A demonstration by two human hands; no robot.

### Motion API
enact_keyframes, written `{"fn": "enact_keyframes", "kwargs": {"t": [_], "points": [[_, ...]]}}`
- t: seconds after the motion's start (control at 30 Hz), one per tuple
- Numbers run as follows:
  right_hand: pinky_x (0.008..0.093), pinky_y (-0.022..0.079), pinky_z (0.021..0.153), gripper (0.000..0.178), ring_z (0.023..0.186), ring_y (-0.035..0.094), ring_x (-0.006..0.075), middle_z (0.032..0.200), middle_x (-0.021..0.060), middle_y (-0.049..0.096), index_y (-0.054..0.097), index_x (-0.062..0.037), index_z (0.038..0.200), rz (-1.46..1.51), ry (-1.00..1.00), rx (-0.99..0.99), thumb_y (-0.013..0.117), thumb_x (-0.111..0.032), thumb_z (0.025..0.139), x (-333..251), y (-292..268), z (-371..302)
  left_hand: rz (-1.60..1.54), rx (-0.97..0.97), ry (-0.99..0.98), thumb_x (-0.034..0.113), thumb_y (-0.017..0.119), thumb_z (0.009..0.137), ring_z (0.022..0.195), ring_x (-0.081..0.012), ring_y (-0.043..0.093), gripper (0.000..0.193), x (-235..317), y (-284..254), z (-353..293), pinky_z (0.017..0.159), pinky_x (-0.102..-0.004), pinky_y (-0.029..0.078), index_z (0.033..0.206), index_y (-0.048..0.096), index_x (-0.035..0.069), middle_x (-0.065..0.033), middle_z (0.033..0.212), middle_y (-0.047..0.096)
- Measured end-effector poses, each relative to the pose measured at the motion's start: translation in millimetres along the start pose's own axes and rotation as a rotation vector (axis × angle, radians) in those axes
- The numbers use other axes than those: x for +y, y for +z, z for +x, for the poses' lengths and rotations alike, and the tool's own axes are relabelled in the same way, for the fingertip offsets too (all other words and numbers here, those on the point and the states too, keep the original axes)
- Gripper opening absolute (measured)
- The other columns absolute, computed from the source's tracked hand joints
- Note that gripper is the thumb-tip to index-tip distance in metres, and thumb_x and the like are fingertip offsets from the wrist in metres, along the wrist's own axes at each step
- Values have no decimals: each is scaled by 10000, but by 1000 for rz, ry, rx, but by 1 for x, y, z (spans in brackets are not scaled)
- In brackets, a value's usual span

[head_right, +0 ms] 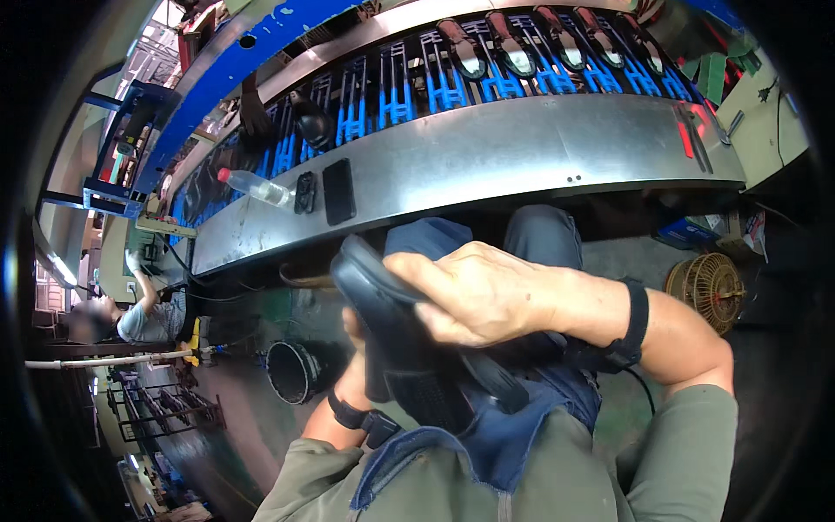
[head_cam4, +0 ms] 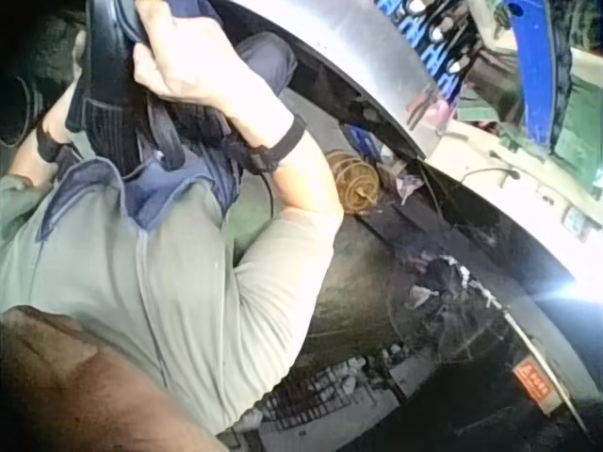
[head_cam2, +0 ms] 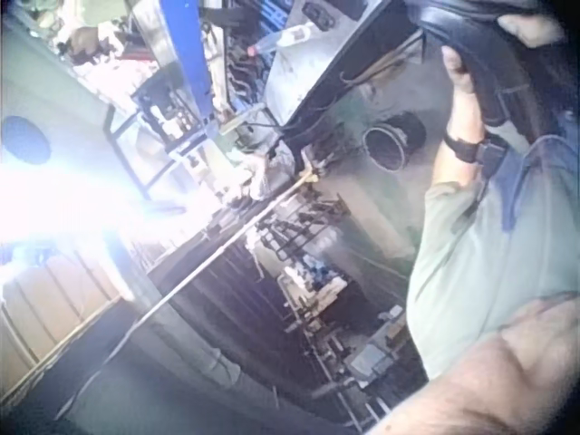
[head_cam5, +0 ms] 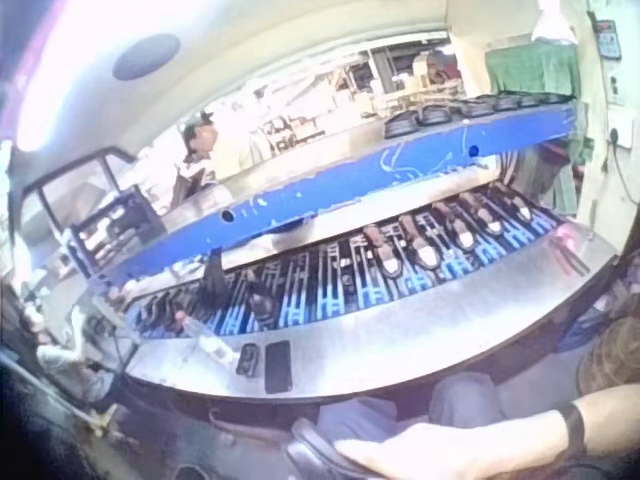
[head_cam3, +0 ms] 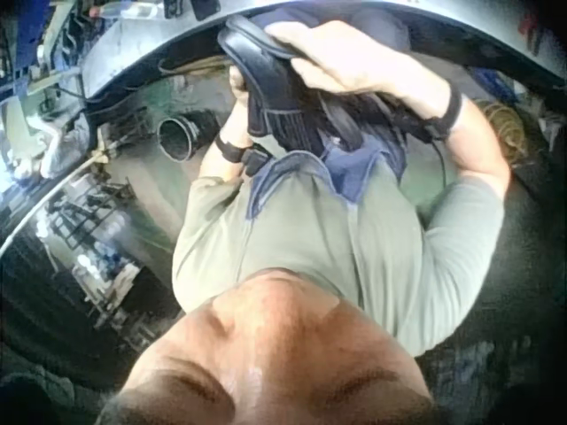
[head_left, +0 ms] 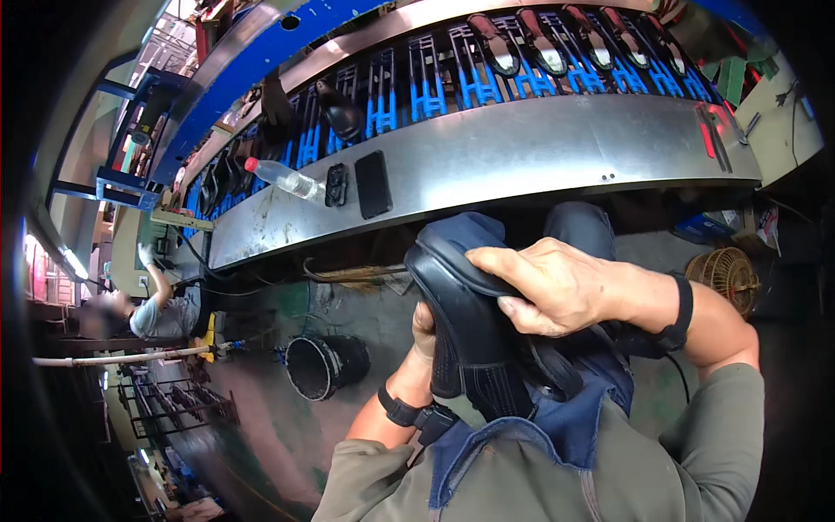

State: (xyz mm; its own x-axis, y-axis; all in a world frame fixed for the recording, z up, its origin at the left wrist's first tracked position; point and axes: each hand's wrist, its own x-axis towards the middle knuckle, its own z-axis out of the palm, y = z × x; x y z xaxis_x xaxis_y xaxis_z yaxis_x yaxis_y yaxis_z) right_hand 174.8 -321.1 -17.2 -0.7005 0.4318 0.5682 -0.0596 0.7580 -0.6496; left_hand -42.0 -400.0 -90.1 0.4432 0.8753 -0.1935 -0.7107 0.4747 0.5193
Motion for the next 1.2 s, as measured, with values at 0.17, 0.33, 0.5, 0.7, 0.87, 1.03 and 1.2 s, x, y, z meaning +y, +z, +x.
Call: {"fn": "enact_keyframes", "kwargs": {"t": [0.17,0.33,0.5,0.7,0.87,1.03,1.2], "points": [[420,519,587,743,618,616,346,733,159,578,352,135,1430,-233,348,49,687,-168,840,-38,33,-22,-59,-57,115,794,511,864,1200,-278,587,887,-21,-13,11,1071,-452,452,1358,531,57,-148,1299,596],[496,505,930,732,1173,540,436,1317,259,507,479,0,1429,-370,317,71,685,-51,728,-54,64,-102,14,230,21,698,543,917,1149,-323,658,858,-6,2,27,1014,-448,550,1403,480,-6,-212,1317,603],[512,433,1052,554,1312,491,397,1445,174,492,582,-222,1361,-420,-102,115,643,-113,821,-27,38,-65,40,306,-221,540,443,1038,1005,-276,694,590,16,30,54,897,-404,573,1235,626,15,-159,1140,694],[414,424,1076,648,1281,514,366,1416,194,495,538,-46,1342,-94,554,466,802,-146,759,-25,0,-15,1231,187,226,424,408,1081,1011,-146,616,561,21,-14,14,894,-318,502,1346,542,-52,-114,1166,631],[339,490,951,451,1078,624,172,1168,83,700,654,-9,1263,728,1142,638,525,-390,1059,119,25,-63,433,365,148,403,365,1095,1302,-262,504,579,-2,-11,124,1131,-375,358,1325,561,-91,-188,1375,576],[272,473,773,305,844,568,81,922,3,674,697,-14,996,735,1020,568,649,-314,1005,117,13,-56,514,164,-143,258,646,1000,950,-147,622,281,28,-23,156,889,-290,491,1086,644,-10,-63,1012,684],[344,463,770,106,804,577,174,829,31,618,630,-70,864,-215,450,-750,682,-148,814,1,2,-49,1963,-1229,-292,190,678,856,796,-247,510,131,31,34,68,782,-375,455,857,593,90,-53,838,486]]}}
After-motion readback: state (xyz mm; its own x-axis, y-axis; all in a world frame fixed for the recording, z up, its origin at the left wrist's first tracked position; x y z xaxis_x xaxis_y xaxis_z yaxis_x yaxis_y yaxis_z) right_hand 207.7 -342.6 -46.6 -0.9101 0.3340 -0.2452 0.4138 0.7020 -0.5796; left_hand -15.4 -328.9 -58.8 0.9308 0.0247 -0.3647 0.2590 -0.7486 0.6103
